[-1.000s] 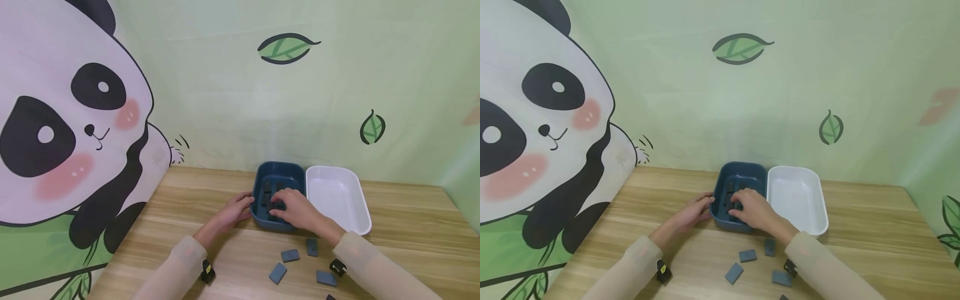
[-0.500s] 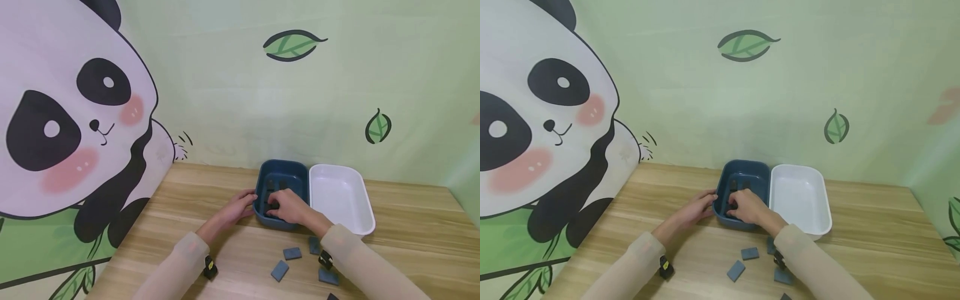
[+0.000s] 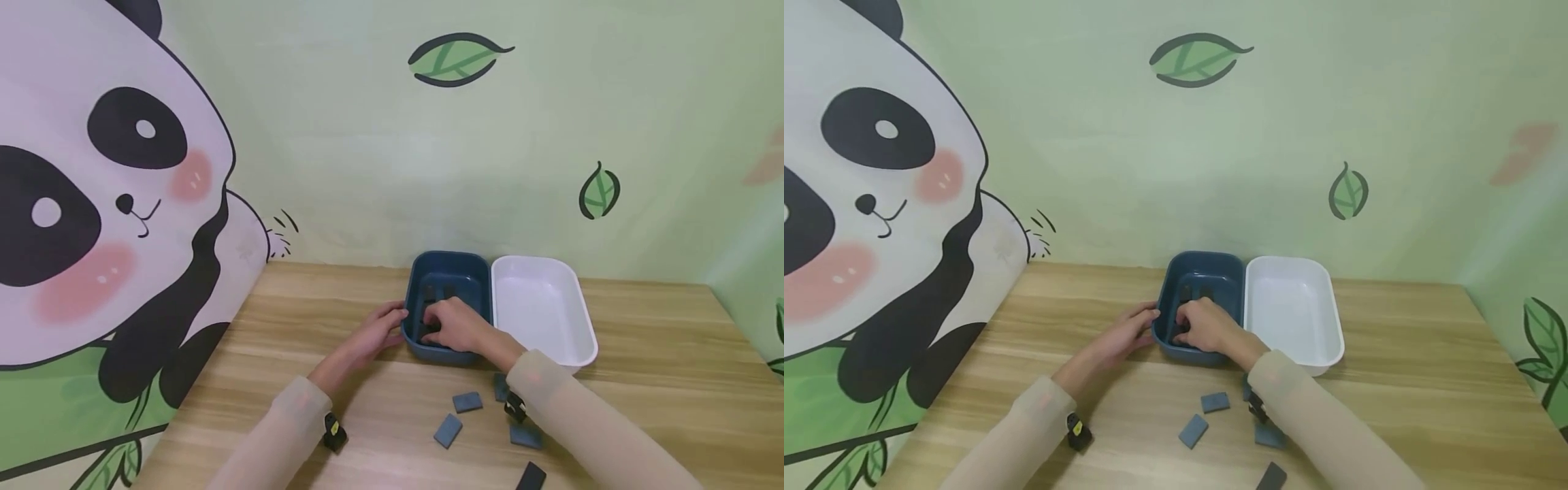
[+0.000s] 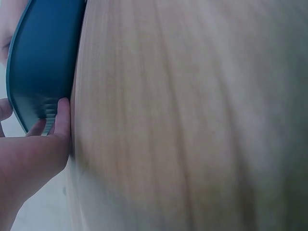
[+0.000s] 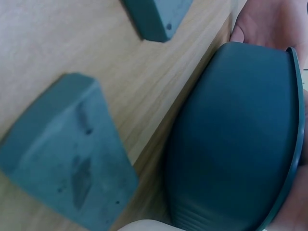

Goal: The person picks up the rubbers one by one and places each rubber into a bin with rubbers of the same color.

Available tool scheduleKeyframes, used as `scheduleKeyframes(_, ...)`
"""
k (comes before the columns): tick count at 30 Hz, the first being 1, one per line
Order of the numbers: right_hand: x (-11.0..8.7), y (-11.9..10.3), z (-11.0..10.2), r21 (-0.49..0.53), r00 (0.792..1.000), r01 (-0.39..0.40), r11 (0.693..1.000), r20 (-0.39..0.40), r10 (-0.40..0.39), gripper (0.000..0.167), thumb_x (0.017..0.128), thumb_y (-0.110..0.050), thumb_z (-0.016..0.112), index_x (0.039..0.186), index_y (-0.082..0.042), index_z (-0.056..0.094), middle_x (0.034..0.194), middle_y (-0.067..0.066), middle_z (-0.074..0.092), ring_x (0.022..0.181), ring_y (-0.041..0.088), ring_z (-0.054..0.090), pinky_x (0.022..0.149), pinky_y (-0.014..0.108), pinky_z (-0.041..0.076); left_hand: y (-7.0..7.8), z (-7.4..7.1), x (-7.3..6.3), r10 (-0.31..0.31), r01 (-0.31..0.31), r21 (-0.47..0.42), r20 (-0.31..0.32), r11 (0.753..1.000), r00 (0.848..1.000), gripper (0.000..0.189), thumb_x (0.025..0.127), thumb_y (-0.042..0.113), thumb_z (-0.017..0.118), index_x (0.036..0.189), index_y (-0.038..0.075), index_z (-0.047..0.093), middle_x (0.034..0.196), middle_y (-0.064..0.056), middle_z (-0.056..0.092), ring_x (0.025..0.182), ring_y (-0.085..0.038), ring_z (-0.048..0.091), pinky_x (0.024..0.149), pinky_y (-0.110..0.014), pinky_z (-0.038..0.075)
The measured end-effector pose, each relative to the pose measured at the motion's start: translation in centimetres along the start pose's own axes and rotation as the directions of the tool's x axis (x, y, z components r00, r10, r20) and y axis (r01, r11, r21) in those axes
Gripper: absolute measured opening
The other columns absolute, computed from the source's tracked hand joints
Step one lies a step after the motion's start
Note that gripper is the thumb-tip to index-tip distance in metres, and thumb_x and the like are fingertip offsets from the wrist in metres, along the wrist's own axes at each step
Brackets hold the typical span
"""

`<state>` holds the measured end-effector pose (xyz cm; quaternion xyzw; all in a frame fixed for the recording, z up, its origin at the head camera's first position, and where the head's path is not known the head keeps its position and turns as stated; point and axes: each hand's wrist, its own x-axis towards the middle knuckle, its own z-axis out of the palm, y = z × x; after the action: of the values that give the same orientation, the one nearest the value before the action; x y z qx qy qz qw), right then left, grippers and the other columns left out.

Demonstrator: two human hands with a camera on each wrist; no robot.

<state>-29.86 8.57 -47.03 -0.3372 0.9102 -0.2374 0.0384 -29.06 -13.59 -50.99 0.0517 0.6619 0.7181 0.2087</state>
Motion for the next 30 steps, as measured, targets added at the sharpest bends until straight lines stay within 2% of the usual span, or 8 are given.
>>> scheduleKeyframes(6,0.5,-0.1,-0.4,-0.026,1.000,-0.005,1.000,0.003,0.005,0.020,0.089,-0.020,0.088,0.098,-0.006,0.076,0.086,0.002,0.073,0.076,0.015,0.060,0.075,0.034,0.054,0.8,0.0,0.2,0.020,-0.020,0.015,0.015,1.000,1.000,0.056,0.112,0.025,0.051,0.159,-0.001,0.039,0.161,-0.021,0.043,0.150,-0.034,0.042,0.118,-0.048,0.043)
scheduleKeyframes(13,0.4,-0.4,-0.1,-0.029,0.999,0.016,0.999,0.039,-0.015,0.020,0.089,-0.017,0.088,0.097,-0.004,0.076,0.084,0.004,0.072,0.074,0.015,0.059,0.072,0.033,0.053,0.2,0.1,-0.1,-0.004,0.004,0.019,0.005,1.000,1.000,0.055,0.111,0.024,0.051,0.158,-0.001,0.041,0.159,-0.021,0.045,0.149,-0.034,0.044,0.116,-0.047,0.045)
scheduleKeyframes(20,0.0,-0.4,-0.4,0.002,0.996,0.044,0.999,0.072,-0.044,0.019,0.091,-0.017,0.085,0.102,-0.004,0.077,0.089,0.006,0.075,0.078,0.017,0.063,0.075,0.035,0.054,-0.2,0.0,-0.3,0.007,-0.007,0.023,0.016,1.000,1.000,0.055,0.111,0.024,0.050,0.158,-0.002,0.040,0.159,-0.023,0.045,0.149,-0.036,0.043,0.116,-0.049,0.045)
scheduleKeyframes(24,-0.6,-0.5,-1.8,0.020,0.994,0.068,0.997,0.080,-0.070,0.025,0.092,-0.020,0.084,0.109,-0.002,0.077,0.098,0.010,0.077,0.089,0.025,0.070,0.082,0.039,0.058,-0.2,-0.1,-0.4,0.008,-0.009,0.023,0.009,1.000,1.000,0.055,0.111,0.024,0.050,0.158,-0.002,0.040,0.159,-0.024,0.045,0.149,-0.037,0.043,0.116,-0.050,0.044)
scheduleKeyframes(28,-2.1,-0.9,-4.2,0.013,0.993,0.110,0.994,0.040,-0.110,0.029,0.093,-0.022,0.083,0.114,-0.002,0.076,0.106,0.011,0.075,0.099,0.029,0.072,0.089,0.042,0.060,0.0,0.1,-0.2,0.016,-0.016,0.018,0.005,1.000,1.000,0.055,0.111,0.024,0.050,0.159,-0.002,0.039,0.159,-0.024,0.045,0.148,-0.037,0.044,0.117,-0.050,0.043)
scheduleKeyframes(30,-3.3,-1.3,-5.3,-0.006,0.992,0.129,0.992,0.012,-0.129,0.029,0.094,-0.023,0.082,0.115,-0.004,0.076,0.108,0.008,0.074,0.101,0.027,0.071,0.090,0.041,0.060,0.1,0.2,-0.2,0.011,-0.011,0.011,0.000,1.000,1.000,0.056,0.111,0.024,0.051,0.159,-0.002,0.039,0.159,-0.024,0.046,0.147,-0.037,0.045,0.117,-0.050,0.043)
